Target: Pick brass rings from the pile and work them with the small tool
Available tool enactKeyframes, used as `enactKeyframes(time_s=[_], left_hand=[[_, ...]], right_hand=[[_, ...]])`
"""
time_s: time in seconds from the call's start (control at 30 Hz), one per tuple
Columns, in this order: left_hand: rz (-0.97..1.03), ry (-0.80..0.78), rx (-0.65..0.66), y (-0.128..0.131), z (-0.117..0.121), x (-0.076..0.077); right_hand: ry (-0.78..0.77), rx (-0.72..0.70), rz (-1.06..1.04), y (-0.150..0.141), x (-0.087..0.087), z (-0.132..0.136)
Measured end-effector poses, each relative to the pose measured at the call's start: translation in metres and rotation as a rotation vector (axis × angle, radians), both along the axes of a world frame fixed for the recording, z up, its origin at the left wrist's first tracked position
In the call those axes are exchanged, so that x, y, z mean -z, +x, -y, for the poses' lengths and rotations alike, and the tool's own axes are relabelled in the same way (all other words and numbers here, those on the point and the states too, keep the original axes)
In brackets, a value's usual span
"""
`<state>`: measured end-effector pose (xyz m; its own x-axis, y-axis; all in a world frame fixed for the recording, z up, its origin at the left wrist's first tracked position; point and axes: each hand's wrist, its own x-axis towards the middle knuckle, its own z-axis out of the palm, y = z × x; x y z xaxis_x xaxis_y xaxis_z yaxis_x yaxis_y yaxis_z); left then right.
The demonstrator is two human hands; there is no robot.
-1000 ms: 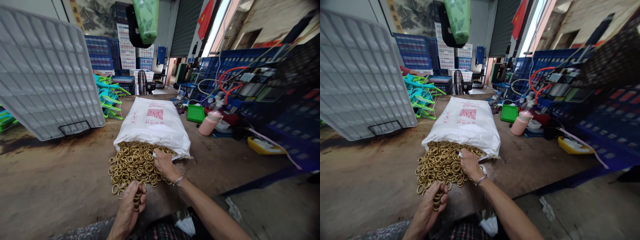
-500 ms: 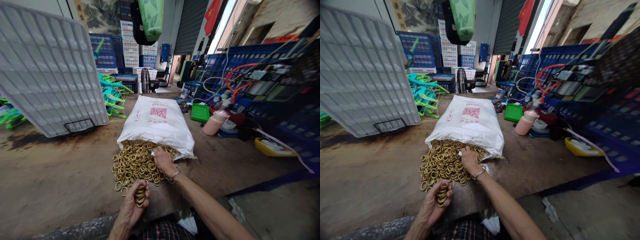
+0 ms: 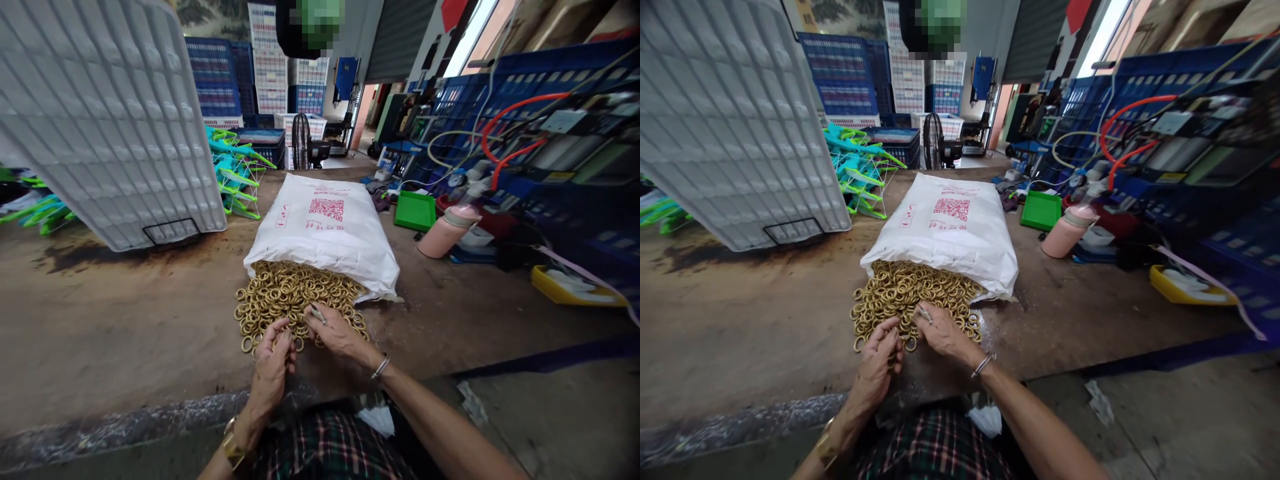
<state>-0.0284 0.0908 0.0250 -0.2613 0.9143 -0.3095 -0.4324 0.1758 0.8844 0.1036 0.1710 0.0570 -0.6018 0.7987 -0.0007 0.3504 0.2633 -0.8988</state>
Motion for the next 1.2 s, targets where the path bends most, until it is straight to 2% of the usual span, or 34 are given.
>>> enactKeyframes(time_s=[0.1, 0.2, 0.4, 0.47, 0.6, 0.77, 0.93, 1.03, 1.1, 1.2], left_hand=[[-0.044, -0.013, 0.042, 0.0, -0.001, 0.0], [-0.075, -0.02, 0.052, 0.0, -0.001, 0.001], [-0.139, -0.017, 0.017, 0.0, 0.002, 0.008], [-0.147, -0.027, 0.037, 0.0, 0.003, 0.009], [-0.126, -0.037, 0.106, 0.0, 0.004, 0.008], [-0.104, -0.037, 0.129, 0.0, 0.006, 0.005], [-0.025, 0.002, 0.145, 0.0, 0.007, 0.004], [0.041, 0.015, 0.158, 0.0, 0.007, 0.003], [0.084, 0.018, 0.158, 0.0, 0.007, 0.002], [0.121, 0.019, 0.141, 0.0, 0.007, 0.0]], right_hand=[[-0.106, -0.075, -0.024, -0.003, -0.001, 0.009], [-0.173, -0.096, -0.035, -0.006, 0.007, 0.013], [-0.383, 0.06, -0.085, -0.013, 0.02, 0.014], [-0.405, 0.094, -0.107, -0.015, 0.02, 0.014], [-0.332, 0.132, -0.124, -0.017, 0.019, 0.014], [-0.206, 0.102, -0.132, -0.018, 0.018, 0.016], [-0.304, 0.086, -0.172, -0.017, 0.016, 0.016], [-0.29, 0.083, -0.161, -0.017, 0.015, 0.015], [-0.219, 0.098, -0.125, -0.016, 0.017, 0.015], [0.005, 0.137, 0.004, -0.014, 0.02, 0.017]])
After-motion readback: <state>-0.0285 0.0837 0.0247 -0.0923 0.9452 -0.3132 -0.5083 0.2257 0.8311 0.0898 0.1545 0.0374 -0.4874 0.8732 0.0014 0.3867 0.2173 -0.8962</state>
